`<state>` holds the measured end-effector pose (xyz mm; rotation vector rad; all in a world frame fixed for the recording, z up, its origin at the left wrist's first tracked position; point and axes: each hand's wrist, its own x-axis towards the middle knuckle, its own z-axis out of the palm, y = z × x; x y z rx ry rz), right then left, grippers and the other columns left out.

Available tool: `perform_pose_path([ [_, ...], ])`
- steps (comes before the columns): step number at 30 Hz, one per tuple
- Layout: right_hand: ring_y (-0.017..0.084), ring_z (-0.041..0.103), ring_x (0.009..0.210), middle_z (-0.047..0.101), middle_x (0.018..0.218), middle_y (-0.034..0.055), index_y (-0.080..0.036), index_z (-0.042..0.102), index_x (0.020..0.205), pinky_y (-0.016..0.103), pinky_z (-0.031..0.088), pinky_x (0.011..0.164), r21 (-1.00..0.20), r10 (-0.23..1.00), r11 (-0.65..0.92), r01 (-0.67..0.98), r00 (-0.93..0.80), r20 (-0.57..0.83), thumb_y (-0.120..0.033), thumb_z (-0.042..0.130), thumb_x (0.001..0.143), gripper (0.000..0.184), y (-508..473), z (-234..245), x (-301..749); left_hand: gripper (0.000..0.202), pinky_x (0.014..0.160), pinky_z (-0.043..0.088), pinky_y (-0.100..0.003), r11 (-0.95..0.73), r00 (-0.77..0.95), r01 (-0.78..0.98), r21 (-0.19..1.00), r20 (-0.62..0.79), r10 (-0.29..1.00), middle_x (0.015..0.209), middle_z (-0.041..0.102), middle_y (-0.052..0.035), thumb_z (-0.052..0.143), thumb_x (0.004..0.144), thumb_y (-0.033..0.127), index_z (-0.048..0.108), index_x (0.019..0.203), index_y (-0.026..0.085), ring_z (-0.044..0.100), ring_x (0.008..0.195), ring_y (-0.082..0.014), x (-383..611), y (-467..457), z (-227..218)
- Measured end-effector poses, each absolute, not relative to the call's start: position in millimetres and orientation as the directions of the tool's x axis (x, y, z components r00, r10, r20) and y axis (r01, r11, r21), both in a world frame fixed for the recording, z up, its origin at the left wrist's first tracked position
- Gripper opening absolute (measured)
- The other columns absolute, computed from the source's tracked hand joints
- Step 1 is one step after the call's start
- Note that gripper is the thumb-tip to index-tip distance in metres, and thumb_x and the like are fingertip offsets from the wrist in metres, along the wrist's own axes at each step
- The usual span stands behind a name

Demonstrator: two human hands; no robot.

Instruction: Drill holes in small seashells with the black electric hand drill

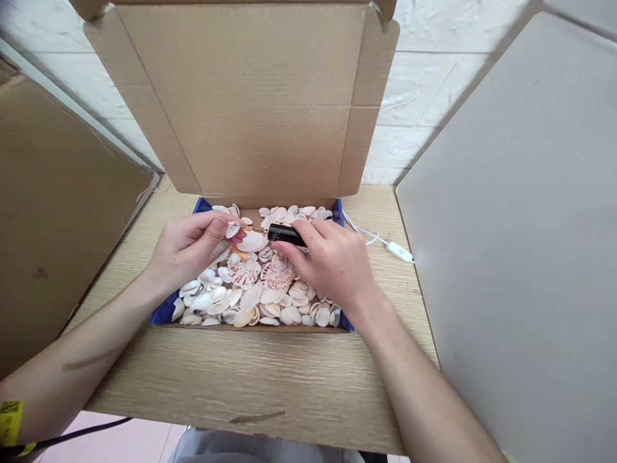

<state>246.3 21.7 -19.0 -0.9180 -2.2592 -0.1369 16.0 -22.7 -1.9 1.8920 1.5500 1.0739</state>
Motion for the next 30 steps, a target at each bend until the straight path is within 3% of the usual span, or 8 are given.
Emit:
perform_pose_path([
  [23,0.018,0.058,0.074,0.067,0.081,0.0059,-0.018,0.066,0.094,0.030,0.046,0.068,-0.139,0.563,0.762,0.632,-0.542,0.624,-0.044,0.054,0.092,0.029,22.6,-16.0,246.7,0.033,0.057,0.051,-0.026,-0.234,0.071,0.565,0.791,0.237,0.969,0.065,0.067,-0.0018,0.047,0.095,0.043,0.067,0.082,0.020,0.065,0.062,-0.0157,17.2,-23.7,-0.4],
  [30,0.019,0.055,0.081,0.068,0.088,0.0072,-0.015,0.065,0.101,0.032,0.048,0.075,-0.133,0.534,0.780,0.611,-0.540,0.651,-0.039,0.058,0.090,0.027,24.9,-18.9,248.0,0.036,0.056,0.047,-0.025,-0.253,0.112,0.639,0.727,0.238,0.965,0.064,0.068,-0.0023,0.045,0.095,0.040,0.067,0.078,0.017,0.063,0.059,-0.0149,16.8,-24.3,2.9],
])
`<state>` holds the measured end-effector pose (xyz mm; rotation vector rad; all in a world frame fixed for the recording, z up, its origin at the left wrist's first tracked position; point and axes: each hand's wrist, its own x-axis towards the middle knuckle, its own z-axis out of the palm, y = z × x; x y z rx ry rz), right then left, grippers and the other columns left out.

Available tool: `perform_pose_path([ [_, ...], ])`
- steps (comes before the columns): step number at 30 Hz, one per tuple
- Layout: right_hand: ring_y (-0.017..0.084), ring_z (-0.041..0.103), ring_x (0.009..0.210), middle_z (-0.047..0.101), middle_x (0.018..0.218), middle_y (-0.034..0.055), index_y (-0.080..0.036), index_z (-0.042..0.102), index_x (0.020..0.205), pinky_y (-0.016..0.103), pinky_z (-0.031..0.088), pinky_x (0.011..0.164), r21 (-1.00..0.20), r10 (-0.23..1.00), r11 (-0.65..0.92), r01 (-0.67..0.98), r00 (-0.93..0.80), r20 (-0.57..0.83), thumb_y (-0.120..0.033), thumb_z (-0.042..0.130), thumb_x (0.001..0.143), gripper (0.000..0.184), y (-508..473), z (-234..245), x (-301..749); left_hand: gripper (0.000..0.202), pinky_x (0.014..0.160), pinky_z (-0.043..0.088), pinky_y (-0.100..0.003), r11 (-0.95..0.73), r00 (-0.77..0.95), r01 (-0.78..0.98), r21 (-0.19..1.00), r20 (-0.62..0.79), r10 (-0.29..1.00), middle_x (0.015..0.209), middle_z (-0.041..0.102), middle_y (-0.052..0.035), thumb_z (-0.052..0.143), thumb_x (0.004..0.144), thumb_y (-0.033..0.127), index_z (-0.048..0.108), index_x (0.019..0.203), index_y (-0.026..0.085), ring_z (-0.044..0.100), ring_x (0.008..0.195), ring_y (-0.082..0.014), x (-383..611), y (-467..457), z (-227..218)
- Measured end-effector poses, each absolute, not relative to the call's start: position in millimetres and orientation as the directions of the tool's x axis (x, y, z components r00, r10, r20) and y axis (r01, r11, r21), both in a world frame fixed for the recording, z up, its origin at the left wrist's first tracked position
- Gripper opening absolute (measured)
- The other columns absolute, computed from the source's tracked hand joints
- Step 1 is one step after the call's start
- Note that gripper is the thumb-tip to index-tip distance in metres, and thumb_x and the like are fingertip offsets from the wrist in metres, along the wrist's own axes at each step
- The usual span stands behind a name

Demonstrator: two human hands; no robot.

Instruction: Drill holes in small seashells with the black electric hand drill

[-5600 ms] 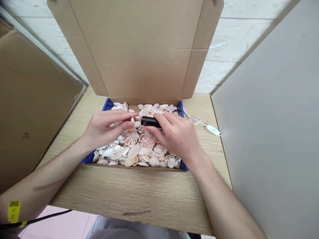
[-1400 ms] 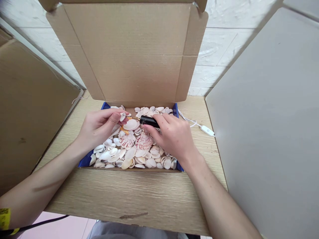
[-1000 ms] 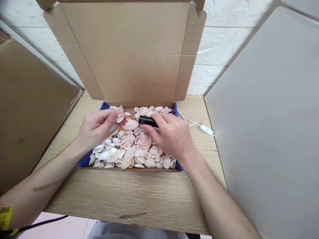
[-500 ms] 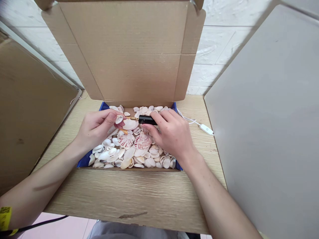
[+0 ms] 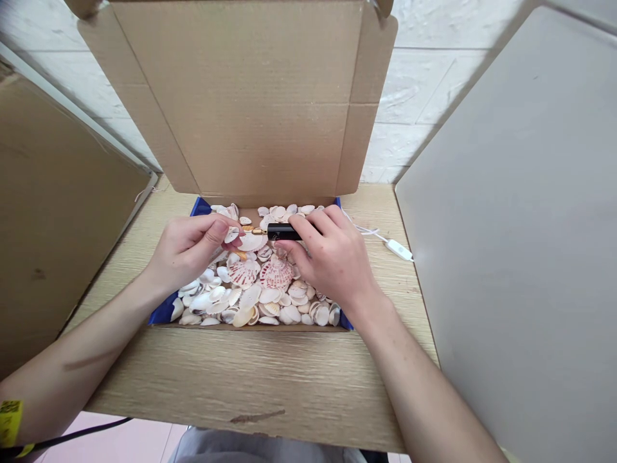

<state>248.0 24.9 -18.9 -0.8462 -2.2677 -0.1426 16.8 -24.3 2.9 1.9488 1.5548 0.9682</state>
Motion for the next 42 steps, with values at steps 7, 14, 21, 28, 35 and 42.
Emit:
perform_pose_path([
  [7,0.021,0.054,0.087,0.068,0.093,0.0079,-0.017,0.066,0.104,0.035,0.048,0.078,-0.074,0.477,0.774,0.629,-0.502,0.722,-0.034,0.063,0.088,0.024,26.8,-19.5,248.1,0.032,0.054,0.045,-0.024,-0.293,0.170,0.663,0.689,0.242,0.955,0.065,0.066,-0.0017,0.046,0.095,0.031,0.067,0.076,0.015,0.063,0.058,-0.0136,18.0,-24.2,4.8],
  [14,0.022,0.051,0.090,0.068,0.094,0.0090,-0.014,0.066,0.104,0.035,0.044,0.077,-0.023,0.418,0.790,0.613,-0.511,0.751,-0.029,0.068,0.084,0.025,25.2,-16.8,248.8,0.033,0.053,0.047,-0.025,-0.299,0.195,0.632,0.715,0.227,0.954,0.063,0.067,-0.0019,0.044,0.095,0.030,0.064,0.072,0.016,0.063,0.057,-0.0134,17.7,-22.8,3.9],
  [21,0.020,0.053,0.087,0.067,0.093,0.0077,-0.016,0.065,0.106,0.034,0.045,0.075,-0.052,0.451,0.794,0.606,-0.528,0.719,-0.033,0.062,0.088,0.025,26.1,-19.9,249.2,0.033,0.052,0.047,-0.025,-0.296,0.198,0.629,0.719,0.219,0.955,0.063,0.067,-0.0024,0.044,0.095,0.032,0.064,0.073,0.017,0.063,0.056,-0.0142,18.1,-22.9,3.4],
  [28,0.020,0.054,0.084,0.069,0.092,0.0078,-0.015,0.066,0.105,0.034,0.046,0.074,-0.063,0.462,0.786,0.615,-0.517,0.720,-0.034,0.061,0.089,0.026,25.3,-19.0,248.3,0.031,0.053,0.048,-0.025,-0.257,0.178,0.612,0.748,0.187,0.966,0.064,0.066,-0.0028,0.043,0.095,0.032,0.064,0.076,0.017,0.063,0.058,-0.0150,18.8,-22.8,3.1],
  [35,0.020,0.055,0.085,0.069,0.092,0.0078,-0.015,0.066,0.104,0.034,0.046,0.072,-0.030,0.434,0.772,0.635,-0.492,0.755,-0.033,0.066,0.086,0.025,22.9,-16.2,247.8,0.032,0.053,0.048,-0.024,-0.267,0.173,0.631,0.729,0.204,0.964,0.063,0.065,-0.0016,0.044,0.096,0.032,0.066,0.078,0.016,0.064,0.058,-0.0143,18.8,-23.0,2.3],
  [42,0.019,0.056,0.084,0.069,0.093,0.0077,-0.015,0.065,0.109,0.033,0.044,0.075,-0.032,0.469,0.728,0.685,-0.464,0.752,-0.037,0.062,0.088,0.030,23.0,-18.2,249.5,0.023,0.054,0.049,-0.022,-0.289,0.133,0.621,0.728,0.266,0.955,0.077,0.073,-0.0021,0.058,0.091,0.033,0.070,0.101,0.016,0.067,0.061,-0.0125,19.2,-22.6,-1.8],
])
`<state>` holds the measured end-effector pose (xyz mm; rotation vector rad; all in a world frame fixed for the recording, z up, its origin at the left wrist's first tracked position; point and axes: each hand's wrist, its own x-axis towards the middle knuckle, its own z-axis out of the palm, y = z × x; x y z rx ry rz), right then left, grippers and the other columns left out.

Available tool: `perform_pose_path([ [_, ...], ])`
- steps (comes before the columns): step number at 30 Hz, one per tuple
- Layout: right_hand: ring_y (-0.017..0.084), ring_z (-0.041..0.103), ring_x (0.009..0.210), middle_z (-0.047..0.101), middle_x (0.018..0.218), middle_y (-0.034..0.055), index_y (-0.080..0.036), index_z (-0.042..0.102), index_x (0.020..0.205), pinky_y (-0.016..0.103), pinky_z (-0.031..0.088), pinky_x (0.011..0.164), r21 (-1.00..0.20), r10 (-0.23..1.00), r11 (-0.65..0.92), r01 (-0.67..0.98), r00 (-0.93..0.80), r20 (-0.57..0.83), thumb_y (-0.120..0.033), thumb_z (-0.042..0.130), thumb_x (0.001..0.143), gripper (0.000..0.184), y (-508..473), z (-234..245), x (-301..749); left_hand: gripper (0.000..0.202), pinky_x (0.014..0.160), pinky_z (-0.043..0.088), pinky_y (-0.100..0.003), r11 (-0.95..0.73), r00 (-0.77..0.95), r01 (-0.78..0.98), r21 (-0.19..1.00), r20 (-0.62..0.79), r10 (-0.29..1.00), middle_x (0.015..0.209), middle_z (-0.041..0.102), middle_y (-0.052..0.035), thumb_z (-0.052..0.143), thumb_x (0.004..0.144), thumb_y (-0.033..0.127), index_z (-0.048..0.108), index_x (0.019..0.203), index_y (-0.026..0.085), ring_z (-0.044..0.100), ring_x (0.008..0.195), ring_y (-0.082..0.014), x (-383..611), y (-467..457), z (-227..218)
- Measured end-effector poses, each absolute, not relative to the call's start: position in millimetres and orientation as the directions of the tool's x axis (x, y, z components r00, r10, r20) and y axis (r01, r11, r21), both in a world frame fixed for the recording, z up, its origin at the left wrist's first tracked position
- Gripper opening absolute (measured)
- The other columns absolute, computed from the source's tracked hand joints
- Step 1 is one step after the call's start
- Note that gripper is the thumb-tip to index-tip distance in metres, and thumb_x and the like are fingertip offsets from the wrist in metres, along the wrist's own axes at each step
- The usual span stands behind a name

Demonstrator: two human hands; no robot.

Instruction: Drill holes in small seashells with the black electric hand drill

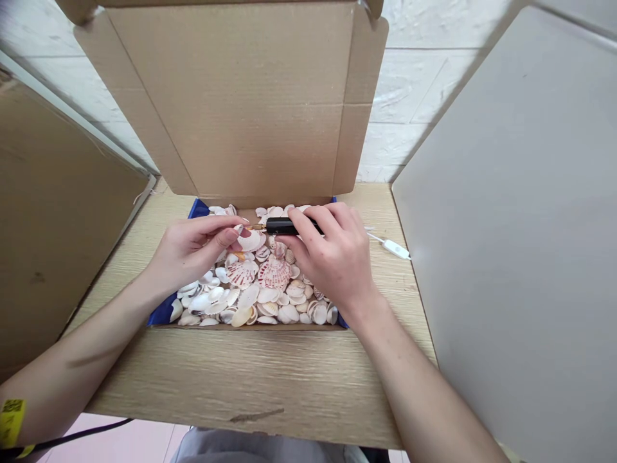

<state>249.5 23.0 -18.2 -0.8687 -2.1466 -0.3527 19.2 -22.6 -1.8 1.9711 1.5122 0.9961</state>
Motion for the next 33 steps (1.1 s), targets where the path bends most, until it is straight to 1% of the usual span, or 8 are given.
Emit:
perform_pose_path([
  [5,0.017,0.059,0.078,0.070,0.090,0.0064,-0.016,0.066,0.104,0.030,0.043,0.070,-0.087,0.536,0.726,0.682,-0.483,0.693,-0.045,0.058,0.090,0.033,24.0,-21.5,248.9,0.026,0.056,0.052,-0.023,-0.243,0.078,0.586,0.773,0.245,0.966,0.087,0.075,-0.0056,0.064,0.087,0.036,0.071,0.102,0.016,0.069,0.065,-0.0146,16.6,-22.5,-3.3],
  [10,0.014,0.058,0.064,0.067,0.074,0.0034,-0.016,0.067,0.092,0.027,0.037,0.058,-0.092,0.558,0.725,0.683,-0.504,0.660,-0.050,0.053,0.092,0.037,22.9,-22.0,247.0,0.026,0.056,0.052,-0.022,-0.258,0.071,0.605,0.753,0.271,0.960,0.085,0.076,-0.0051,0.064,0.087,0.036,0.072,0.101,0.017,0.068,0.064,-0.0140,16.6,-22.2,-2.6],
  [12,0.014,0.058,0.063,0.066,0.071,0.0026,-0.017,0.067,0.090,0.027,0.036,0.056,-0.094,0.559,0.726,0.682,-0.505,0.658,-0.051,0.053,0.092,0.037,22.6,-22.0,246.7,0.024,0.055,0.051,-0.022,-0.278,0.091,0.622,0.732,0.285,0.954,0.082,0.076,-0.0040,0.064,0.087,0.035,0.073,0.100,0.018,0.067,0.061,-0.0133,17.8,-22.4,-1.8],
  [17,0.018,0.060,0.078,0.069,0.087,0.0068,-0.015,0.064,0.097,0.030,0.043,0.068,-0.078,0.503,0.770,0.633,-0.527,0.685,-0.044,0.059,0.090,0.031,24.4,-20.5,248.5,0.021,0.051,0.047,-0.021,-0.306,0.134,0.646,0.700,0.291,0.947,0.069,0.073,-0.0006,0.065,0.086,0.032,0.074,0.098,0.017,0.059,0.051,-0.0097,19.4,-23.8,0.0],
  [20,0.019,0.060,0.081,0.070,0.092,0.0071,-0.016,0.062,0.101,0.033,0.045,0.071,-0.038,0.454,0.779,0.625,-0.522,0.722,-0.039,0.064,0.087,0.027,24.8,-17.9,249.7,0.020,0.053,0.049,-0.020,-0.300,0.150,0.619,0.726,0.265,0.952,0.074,0.075,-0.0006,0.065,0.086,0.031,0.074,0.099,0.019,0.062,0.056,-0.0101,19.2,-24.5,0.1],
  [25,0.020,0.060,0.087,0.070,0.095,0.0056,-0.021,0.060,0.105,0.035,0.044,0.078,-0.007,0.404,0.761,0.649,-0.465,0.788,-0.029,0.065,0.087,0.021,22.2,-15.0,249.2,0.020,0.057,0.053,-0.022,-0.296,0.185,0.576,0.762,0.232,0.955,0.071,0.075,-0.0003,0.063,0.087,0.028,0.075,0.101,0.021,0.067,0.061,-0.0124,19.1,-24.3,0.0],
  [29,0.021,0.061,0.091,0.070,0.097,0.0055,-0.024,0.060,0.108,0.037,0.045,0.081,-0.050,0.443,0.746,0.664,-0.439,0.782,-0.030,0.063,0.088,0.020,21.9,-15.8,248.7,0.020,0.057,0.054,-0.023,-0.316,0.189,0.551,0.772,0.253,0.949,0.074,0.076,-0.0008,0.062,0.088,0.027,0.076,0.102,0.023,0.068,0.061,-0.0129,18.5,-24.2,-1.1],
  [33,0.020,0.062,0.083,0.071,0.092,0.0065,-0.018,0.063,0.102,0.033,0.045,0.073,-0.074,0.474,0.760,0.646,-0.474,0.742,-0.039,0.064,0.087,0.026,24.1,-18.7,248.9,0.022,0.056,0.053,-0.023,-0.357,0.164,0.595,0.720,0.326,0.931,0.074,0.076,-0.0008,0.066,0.085,0.028,0.075,0.104,0.022,0.067,0.060,-0.0122,17.3,-24.7,-1.1],
])
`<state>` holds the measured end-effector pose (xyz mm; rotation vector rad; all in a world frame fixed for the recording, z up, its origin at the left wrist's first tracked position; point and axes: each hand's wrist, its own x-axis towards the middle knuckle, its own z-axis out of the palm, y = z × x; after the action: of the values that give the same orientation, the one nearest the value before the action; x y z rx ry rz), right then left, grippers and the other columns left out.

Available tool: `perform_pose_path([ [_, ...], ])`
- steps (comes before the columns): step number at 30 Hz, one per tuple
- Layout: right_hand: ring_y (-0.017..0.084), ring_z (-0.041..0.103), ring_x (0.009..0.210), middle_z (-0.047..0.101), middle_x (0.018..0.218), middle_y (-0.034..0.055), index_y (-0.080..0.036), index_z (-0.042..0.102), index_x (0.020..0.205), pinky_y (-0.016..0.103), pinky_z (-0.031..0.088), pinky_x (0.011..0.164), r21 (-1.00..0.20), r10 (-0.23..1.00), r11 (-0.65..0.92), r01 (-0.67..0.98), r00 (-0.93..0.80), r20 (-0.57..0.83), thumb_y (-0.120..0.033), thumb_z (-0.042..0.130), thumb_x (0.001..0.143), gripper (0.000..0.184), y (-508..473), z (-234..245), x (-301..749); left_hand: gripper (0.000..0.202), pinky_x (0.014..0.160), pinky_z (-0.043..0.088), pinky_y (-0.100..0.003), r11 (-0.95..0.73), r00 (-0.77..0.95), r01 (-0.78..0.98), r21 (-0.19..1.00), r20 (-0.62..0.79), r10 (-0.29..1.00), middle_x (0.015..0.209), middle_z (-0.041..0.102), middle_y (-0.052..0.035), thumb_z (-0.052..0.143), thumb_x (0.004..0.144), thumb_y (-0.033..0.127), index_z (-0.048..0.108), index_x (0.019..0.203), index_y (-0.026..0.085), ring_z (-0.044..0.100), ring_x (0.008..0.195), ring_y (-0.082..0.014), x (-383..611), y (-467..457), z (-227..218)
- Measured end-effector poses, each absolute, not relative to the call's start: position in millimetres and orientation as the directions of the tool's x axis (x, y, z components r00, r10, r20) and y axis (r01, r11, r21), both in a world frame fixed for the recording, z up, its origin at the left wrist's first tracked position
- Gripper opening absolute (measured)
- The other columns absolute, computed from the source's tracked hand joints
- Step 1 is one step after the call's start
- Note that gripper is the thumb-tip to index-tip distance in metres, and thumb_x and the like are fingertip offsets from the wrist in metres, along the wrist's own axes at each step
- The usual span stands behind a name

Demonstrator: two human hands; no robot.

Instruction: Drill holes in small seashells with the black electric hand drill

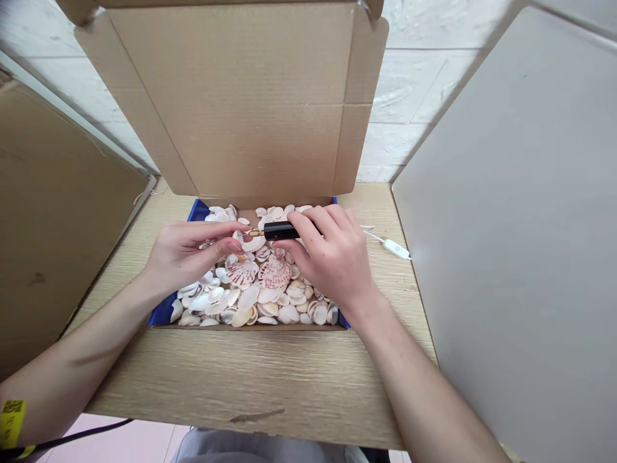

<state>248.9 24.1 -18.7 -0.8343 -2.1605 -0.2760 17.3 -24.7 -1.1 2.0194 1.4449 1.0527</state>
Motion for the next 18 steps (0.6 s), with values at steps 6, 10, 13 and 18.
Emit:
perform_pose_path([
  [6,0.013,0.060,0.064,0.069,0.075,0.0022,-0.016,0.065,0.090,0.026,0.038,0.056,-0.107,0.517,0.775,0.623,-0.527,0.675,-0.049,0.057,0.091,0.033,22.8,-20.7,247.9,0.021,0.061,0.054,-0.024,-0.385,0.155,0.627,0.677,0.377,0.913,0.082,0.078,-0.0020,0.065,0.086,0.030,0.075,0.102,0.022,0.069,0.064,-0.0134,17.3,-24.9,0.8],
  [10,0.012,0.060,0.061,0.068,0.071,0.0014,-0.016,0.065,0.085,0.025,0.037,0.054,-0.094,0.503,0.793,0.602,-0.559,0.659,-0.048,0.055,0.092,0.035,21.3,-18.4,247.0,0.021,0.064,0.055,-0.024,-0.470,0.231,0.621,0.627,0.426,0.875,0.079,0.078,-0.0016,0.067,0.085,0.024,0.075,0.104,0.022,0.070,0.066,-0.0134,18.2,-24.3,-0.4],
  [13,0.012,0.059,0.061,0.068,0.071,0.0021,-0.016,0.065,0.083,0.026,0.038,0.054,-0.076,0.488,0.796,0.601,-0.562,0.667,-0.048,0.055,0.092,0.034,21.4,-17.5,247.4,0.022,0.063,0.054,-0.023,-0.501,0.261,0.602,0.622,0.439,0.860,0.075,0.077,-0.0008,0.068,0.084,0.022,0.075,0.105,0.021,0.069,0.064,-0.0125,18.6,-24.0,-0.4],
  [18,0.016,0.061,0.073,0.070,0.083,0.0059,-0.015,0.063,0.096,0.030,0.043,0.064,-0.021,0.393,0.824,0.566,-0.545,0.741,-0.041,0.063,0.088,0.027,22.6,-16.4,249.2,0.023,0.060,0.055,-0.024,-0.417,0.260,0.567,0.710,0.326,0.909,0.077,0.078,-0.0013,0.065,0.086,0.026,0.074,0.107,0.023,0.067,0.061,-0.0131,16.7,-22.6,-2.5],
])
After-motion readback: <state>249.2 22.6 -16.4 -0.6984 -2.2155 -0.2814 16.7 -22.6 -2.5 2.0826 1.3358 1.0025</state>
